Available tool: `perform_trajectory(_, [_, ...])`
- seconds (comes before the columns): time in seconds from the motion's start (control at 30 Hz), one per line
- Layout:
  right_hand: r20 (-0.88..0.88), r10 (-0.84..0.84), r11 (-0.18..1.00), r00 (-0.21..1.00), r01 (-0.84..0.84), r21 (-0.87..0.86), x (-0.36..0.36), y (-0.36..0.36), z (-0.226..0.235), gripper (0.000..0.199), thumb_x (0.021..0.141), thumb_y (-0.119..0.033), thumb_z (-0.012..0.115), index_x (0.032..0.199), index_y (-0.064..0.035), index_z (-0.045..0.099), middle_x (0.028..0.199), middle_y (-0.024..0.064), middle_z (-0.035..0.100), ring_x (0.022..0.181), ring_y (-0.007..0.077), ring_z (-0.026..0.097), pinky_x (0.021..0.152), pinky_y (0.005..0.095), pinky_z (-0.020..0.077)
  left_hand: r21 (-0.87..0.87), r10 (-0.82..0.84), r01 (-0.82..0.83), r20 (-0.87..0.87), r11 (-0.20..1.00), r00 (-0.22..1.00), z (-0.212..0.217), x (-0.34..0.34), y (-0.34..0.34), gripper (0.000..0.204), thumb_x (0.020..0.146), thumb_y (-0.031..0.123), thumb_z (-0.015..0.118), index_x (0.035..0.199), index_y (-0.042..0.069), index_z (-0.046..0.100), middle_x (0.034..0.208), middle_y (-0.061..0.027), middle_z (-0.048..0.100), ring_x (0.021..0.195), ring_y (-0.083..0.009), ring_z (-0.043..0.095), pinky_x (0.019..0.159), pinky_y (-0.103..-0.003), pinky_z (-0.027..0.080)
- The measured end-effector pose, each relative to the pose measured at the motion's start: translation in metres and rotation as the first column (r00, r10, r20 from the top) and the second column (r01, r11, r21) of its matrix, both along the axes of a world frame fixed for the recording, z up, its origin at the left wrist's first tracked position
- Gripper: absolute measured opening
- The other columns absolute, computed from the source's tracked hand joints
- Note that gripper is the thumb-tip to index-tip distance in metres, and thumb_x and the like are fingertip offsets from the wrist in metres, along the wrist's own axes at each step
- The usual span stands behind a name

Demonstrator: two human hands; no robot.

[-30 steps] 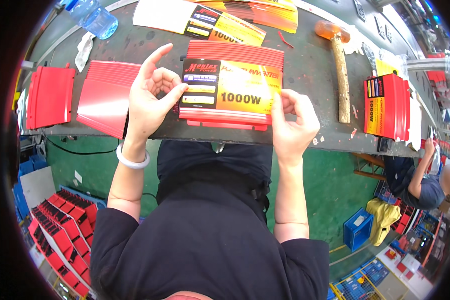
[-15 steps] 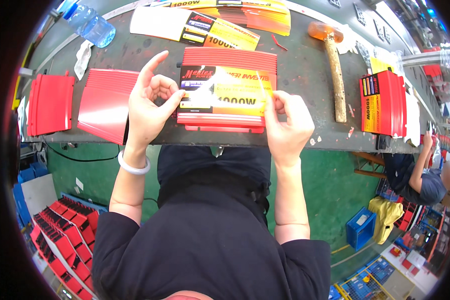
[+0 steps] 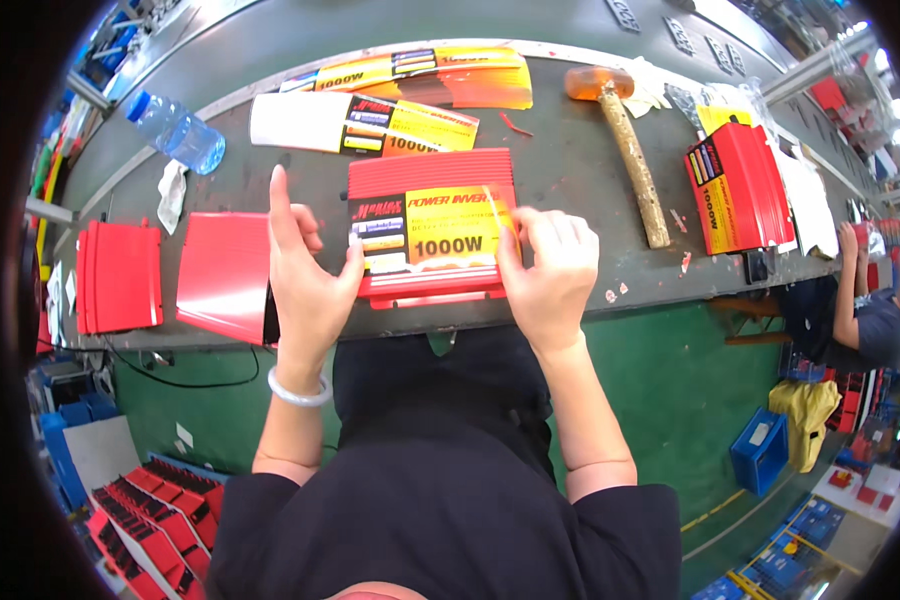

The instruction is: Apply adhesive labels and tap components during the assembly of power inverters on a production line.

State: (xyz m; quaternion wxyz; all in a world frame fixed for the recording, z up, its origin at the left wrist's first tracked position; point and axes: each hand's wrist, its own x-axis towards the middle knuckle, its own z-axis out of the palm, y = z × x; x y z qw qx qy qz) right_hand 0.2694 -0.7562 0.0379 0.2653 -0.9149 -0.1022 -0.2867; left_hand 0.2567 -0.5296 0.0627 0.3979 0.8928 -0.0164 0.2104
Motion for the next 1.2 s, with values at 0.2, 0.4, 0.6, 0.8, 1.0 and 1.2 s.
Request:
perform_trajectory(0.2, [0.088, -0.038, 0.996, 0.995, 0.045, -0.082, -0.006, 0.015, 0.011, 0.041, 0.076, -0.009, 0.064, 0.115, -0.0021, 0.055, 0.113, 0.0166, 0.055, 0.11, 0.0341, 0.05, 0.095, 0.0434, 0.0377, 0.374, -0.304, 0.321, -0.105, 0.87, 0.947, -0.003, -0.005, 0.004, 0.037, 0.091, 0.012, 0.052, 0.128, 0.005, 0.054, 0.144, -0.0096, 0.04, 0.136, -0.0322, 0.033, 0.106, -0.053, 0.028])
perform_trajectory(0.4, [-0.314, 0.482, 0.83, 0.818, -0.541, -0.136, -0.011, 0.087, 0.011, 0.096, 0.084, -0.066, 0.046, 0.141, 0.0091, 0.026, 0.149, 0.0249, 0.024, 0.141, 0.0367, 0.019, 0.115, 0.044, 0.0159, 0.522, -0.243, 0.327, -0.224, 0.788, 0.944, -0.02, -0.01, 0.012, 0.054, 0.094, 0.023, 0.043, 0.142, 0.002, 0.034, 0.15, -0.0114, 0.031, 0.142, -0.0266, 0.024, 0.112, -0.053, 0.013])
perform_trajectory(0.6, [-0.372, 0.39, 0.791, 0.842, -0.514, -0.332, 0.001, 0.029, 0.017, 0.087, 0.086, -0.061, 0.049, 0.141, 0.0044, 0.031, 0.151, 0.0199, 0.025, 0.142, 0.0302, 0.021, 0.115, 0.0446, 0.0166, 0.644, -0.228, 0.253, -0.123, 0.722, 0.966, -0.011, -0.009, 0.005, 0.049, 0.094, 0.022, 0.045, 0.138, 0.002, 0.042, 0.15, -0.0086, 0.032, 0.14, -0.0219, 0.028, 0.113, -0.049, 0.006])
perform_trajectory(0.8, [-0.551, -0.141, 0.819, 0.822, -0.215, -0.531, -0.005, -0.043, 0.023, 0.085, 0.089, -0.061, 0.042, 0.142, 0.0048, 0.029, 0.148, 0.0204, 0.03, 0.139, 0.0326, 0.025, 0.114, 0.0437, 0.017, 0.635, -0.251, 0.26, -0.106, 0.727, 0.962, -0.012, -0.011, 0.009, 0.049, 0.092, 0.021, 0.047, 0.137, 0.001, 0.042, 0.15, -0.0096, 0.032, 0.14, -0.023, 0.027, 0.113, -0.051, 0.011])
perform_trajectory(1.0, [-0.227, 0.289, 0.904, 0.93, -0.343, -0.254, -0.017, -0.013, 0.024, 0.052, 0.094, -0.024, 0.047, 0.137, 0.0031, 0.038, 0.145, 0.0168, 0.036, 0.136, 0.0325, 0.032, 0.111, 0.0444, 0.0232, 0.538, -0.356, 0.31, -0.02, 0.784, 0.934, -0.008, -0.001, -0.047, 0.052, 0.091, 0.021, 0.049, 0.137, 0.0, 0.041, 0.148, -0.0155, 0.033, 0.14, -0.0285, 0.027, 0.112, -0.05, 0.017])
perform_trajectory(1.2, [-0.256, 0.231, 0.89, 0.939, -0.31, -0.333, -0.015, -0.012, 0.003, 0.051, 0.094, -0.022, 0.045, 0.139, 0.0013, 0.037, 0.147, 0.0149, 0.035, 0.137, 0.0296, 0.032, 0.111, 0.0452, 0.0242, 0.56, -0.378, 0.335, -0.042, 0.758, 0.925, -0.031, 0.013, -0.071, 0.055, 0.094, 0.031, 0.044, 0.139, 0.0, 0.039, 0.148, -0.0142, 0.035, 0.138, -0.0251, 0.031, 0.111, -0.049, 0.02])
